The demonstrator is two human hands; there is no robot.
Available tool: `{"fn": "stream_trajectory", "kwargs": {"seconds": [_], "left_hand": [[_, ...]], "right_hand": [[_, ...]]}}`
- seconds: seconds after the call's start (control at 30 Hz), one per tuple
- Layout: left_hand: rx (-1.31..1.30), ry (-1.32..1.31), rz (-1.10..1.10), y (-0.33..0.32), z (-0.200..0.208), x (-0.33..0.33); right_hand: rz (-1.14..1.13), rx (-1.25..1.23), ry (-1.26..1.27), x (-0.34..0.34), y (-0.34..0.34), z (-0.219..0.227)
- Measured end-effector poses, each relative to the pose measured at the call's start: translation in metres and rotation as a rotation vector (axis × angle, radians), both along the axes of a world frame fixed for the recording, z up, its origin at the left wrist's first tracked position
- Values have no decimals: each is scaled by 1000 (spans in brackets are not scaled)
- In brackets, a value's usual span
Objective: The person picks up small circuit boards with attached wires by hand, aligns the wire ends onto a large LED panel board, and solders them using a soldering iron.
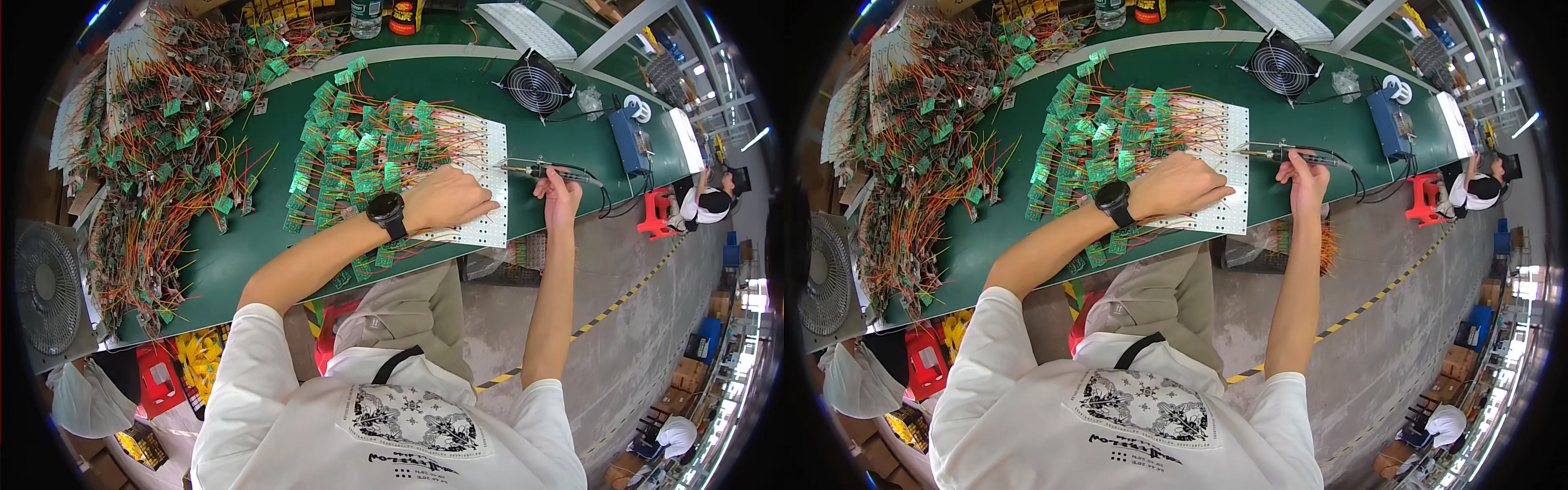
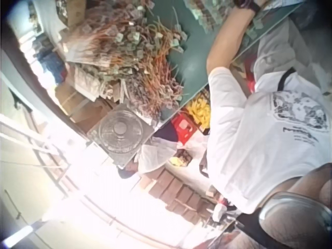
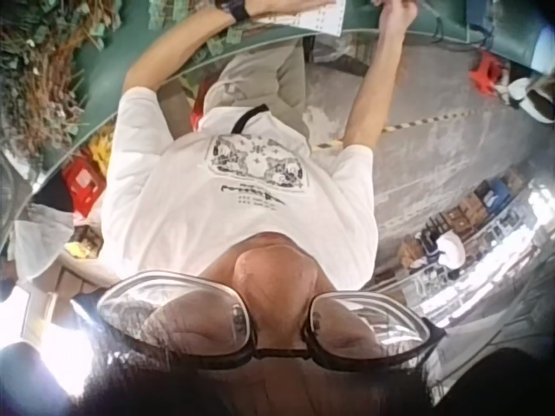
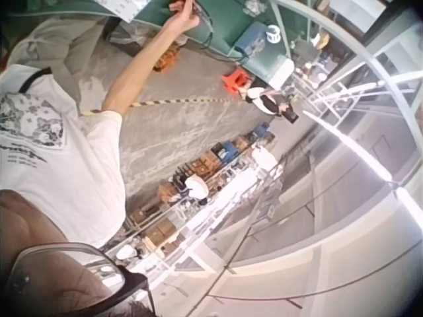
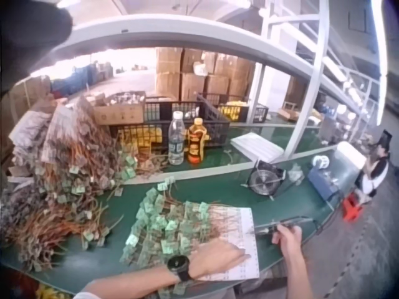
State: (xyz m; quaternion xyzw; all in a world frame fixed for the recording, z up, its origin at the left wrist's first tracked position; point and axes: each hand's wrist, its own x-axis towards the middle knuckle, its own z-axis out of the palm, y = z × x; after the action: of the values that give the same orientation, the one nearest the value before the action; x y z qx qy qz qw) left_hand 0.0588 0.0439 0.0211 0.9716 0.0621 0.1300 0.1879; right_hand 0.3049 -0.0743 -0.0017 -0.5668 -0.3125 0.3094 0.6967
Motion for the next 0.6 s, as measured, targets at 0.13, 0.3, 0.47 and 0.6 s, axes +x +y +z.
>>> {"fn": "stream_trajectory", "kwargs": {"seconds": [0.13,0.3,0.47,0.6], "left_hand": [[-94,-184,63,-2,2,1],[-61,-312,184,2,-3,2],[-2,-279,282,4,-7,3],[-8,-253,286,5,-7,4]], "right_hand": [[-9,7,43,-1,1,4],[55,-3,63,4,2,6],[68,26,-2,4,-3,-1],[88,1,-72,3,-3,-3]]}}
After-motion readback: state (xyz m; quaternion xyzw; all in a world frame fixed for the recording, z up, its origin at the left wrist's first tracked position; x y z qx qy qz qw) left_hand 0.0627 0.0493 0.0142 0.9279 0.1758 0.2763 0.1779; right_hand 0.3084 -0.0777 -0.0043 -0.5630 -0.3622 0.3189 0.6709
